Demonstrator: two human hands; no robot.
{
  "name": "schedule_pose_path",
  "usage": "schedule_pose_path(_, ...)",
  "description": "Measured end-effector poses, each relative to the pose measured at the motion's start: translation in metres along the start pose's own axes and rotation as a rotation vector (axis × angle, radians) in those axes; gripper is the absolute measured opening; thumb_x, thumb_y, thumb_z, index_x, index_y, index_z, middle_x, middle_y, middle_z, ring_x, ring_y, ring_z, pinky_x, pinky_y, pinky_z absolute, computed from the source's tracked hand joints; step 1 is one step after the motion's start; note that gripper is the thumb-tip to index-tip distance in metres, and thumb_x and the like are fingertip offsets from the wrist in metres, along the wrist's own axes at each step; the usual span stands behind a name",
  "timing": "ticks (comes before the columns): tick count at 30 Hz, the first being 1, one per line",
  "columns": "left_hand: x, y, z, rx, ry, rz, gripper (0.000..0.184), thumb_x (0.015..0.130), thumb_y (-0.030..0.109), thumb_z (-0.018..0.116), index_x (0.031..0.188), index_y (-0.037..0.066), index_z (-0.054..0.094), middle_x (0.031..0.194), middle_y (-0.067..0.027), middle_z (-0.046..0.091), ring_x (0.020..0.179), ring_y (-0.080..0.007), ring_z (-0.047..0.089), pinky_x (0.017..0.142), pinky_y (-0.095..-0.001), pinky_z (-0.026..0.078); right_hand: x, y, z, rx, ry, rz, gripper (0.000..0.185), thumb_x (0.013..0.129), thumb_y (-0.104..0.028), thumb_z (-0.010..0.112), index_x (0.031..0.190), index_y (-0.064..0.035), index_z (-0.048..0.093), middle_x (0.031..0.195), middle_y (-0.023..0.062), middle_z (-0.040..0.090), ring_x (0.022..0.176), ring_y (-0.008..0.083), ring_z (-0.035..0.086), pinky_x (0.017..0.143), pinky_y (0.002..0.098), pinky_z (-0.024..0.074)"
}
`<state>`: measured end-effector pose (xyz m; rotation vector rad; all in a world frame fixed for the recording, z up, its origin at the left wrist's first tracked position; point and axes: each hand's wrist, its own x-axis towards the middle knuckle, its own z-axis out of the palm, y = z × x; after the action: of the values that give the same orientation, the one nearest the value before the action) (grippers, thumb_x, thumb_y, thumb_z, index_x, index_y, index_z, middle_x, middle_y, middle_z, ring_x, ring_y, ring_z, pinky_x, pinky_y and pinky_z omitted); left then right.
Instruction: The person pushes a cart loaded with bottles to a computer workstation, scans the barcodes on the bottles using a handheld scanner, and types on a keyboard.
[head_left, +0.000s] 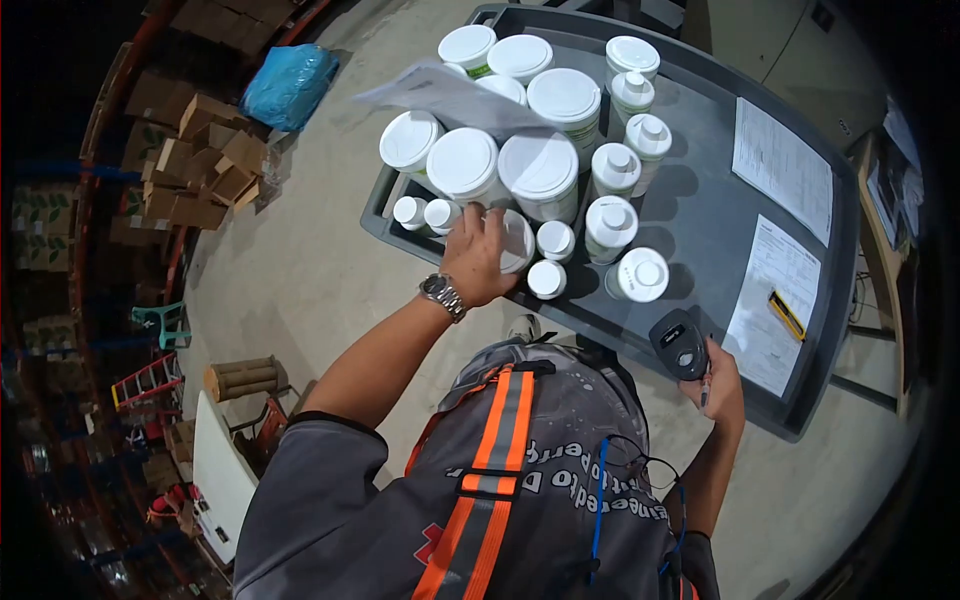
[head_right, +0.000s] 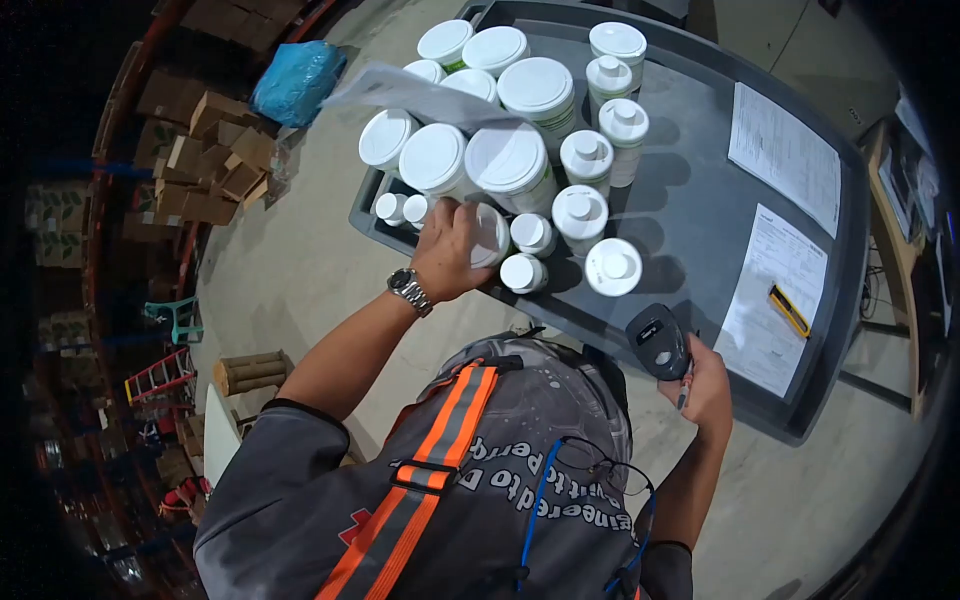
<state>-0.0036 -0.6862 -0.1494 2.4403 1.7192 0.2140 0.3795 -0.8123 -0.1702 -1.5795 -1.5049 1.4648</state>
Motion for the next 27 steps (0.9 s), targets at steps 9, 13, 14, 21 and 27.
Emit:
schedule_pose_path(9, -0.012, -0.058, -0.026, -0.186, 0.018, -0.185, 0.093, 0.065, 0.063, 0.072, 0.123, -0.005, 0.045, 0.106, -0.0241, 0.057, 0.092, -0.0377, 0.056, 0.082, -0.0436, 0.049, -0.045, -0.052, 0.094, -0.062, 0.241, -0.064, 0.032, 0.067, -0.009, 0.067, 0.098, -0.0012, 0.060, 0.074, 0.0070, 0.061, 0.069, 0.0115, 0.049, 0.067, 0.0269, 0.0451)
schedule_pose_path(13, -0.018, -0.111, -0.038, -0.646, -0.353, -0.416, 0.086, 0.075, 0.076, 0.053, 0.112, -0.002, 0.055, 0.085, -0.0155, 0.060, 0.066, -0.0239, 0.057, 0.062, -0.0352, 0.047, -0.058, -0.043, 0.146, 0.038, 0.274, -0.038, 0.039, 0.066, -0.016, 0.072, 0.099, 0.0000, 0.060, 0.078, 0.0088, 0.063, 0.072, 0.0132, 0.055, 0.070, 0.0284, 0.0469)
schedule_pose_path(14, -0.020, -0.111, -0.045, -0.980, -0.670, -0.564, 0.082, 0.078, 0.078, 0.047, 0.107, 0.002, 0.058, 0.078, -0.0108, 0.059, 0.059, -0.0189, 0.054, 0.055, -0.0314, 0.044, -0.061, -0.049, 0.157, 0.066, 0.283, -0.052, 0.040, 0.066, -0.017, 0.073, 0.099, 0.0007, 0.060, 0.080, 0.0089, 0.064, 0.073, 0.0135, 0.056, 0.071, 0.0287, 0.0472)
schedule_pose_path(21, -0.056, -0.121, -0.018, -1.664, -0.918, -0.910, 0.101, 0.073, 0.092, 0.021, 0.117, 0.011, 0.061, 0.083, -0.0082, 0.061, 0.063, -0.0177, 0.056, 0.057, -0.0268, 0.045, -0.070, -0.063, 0.181, 0.082, 0.225, -0.011, 0.040, 0.065, -0.012, 0.071, 0.101, 0.0015, 0.060, 0.082, 0.0096, 0.065, 0.075, 0.0135, 0.057, 0.073, 0.0276, 0.0475)
schedule_pose_path(27, -0.056, -0.109, -0.019, -1.661, -0.846, -0.929, 0.106, 0.070, 0.094, 0.023, 0.117, 0.007, 0.059, 0.084, -0.0100, 0.060, 0.065, -0.0184, 0.056, 0.057, -0.0280, 0.046, -0.063, -0.068, 0.158, 0.009, 0.139, -0.058, 0.037, 0.068, -0.011, 0.069, 0.101, 0.0005, 0.060, 0.085, 0.0093, 0.064, 0.076, 0.0138, 0.056, 0.074, 0.0276, 0.0474)
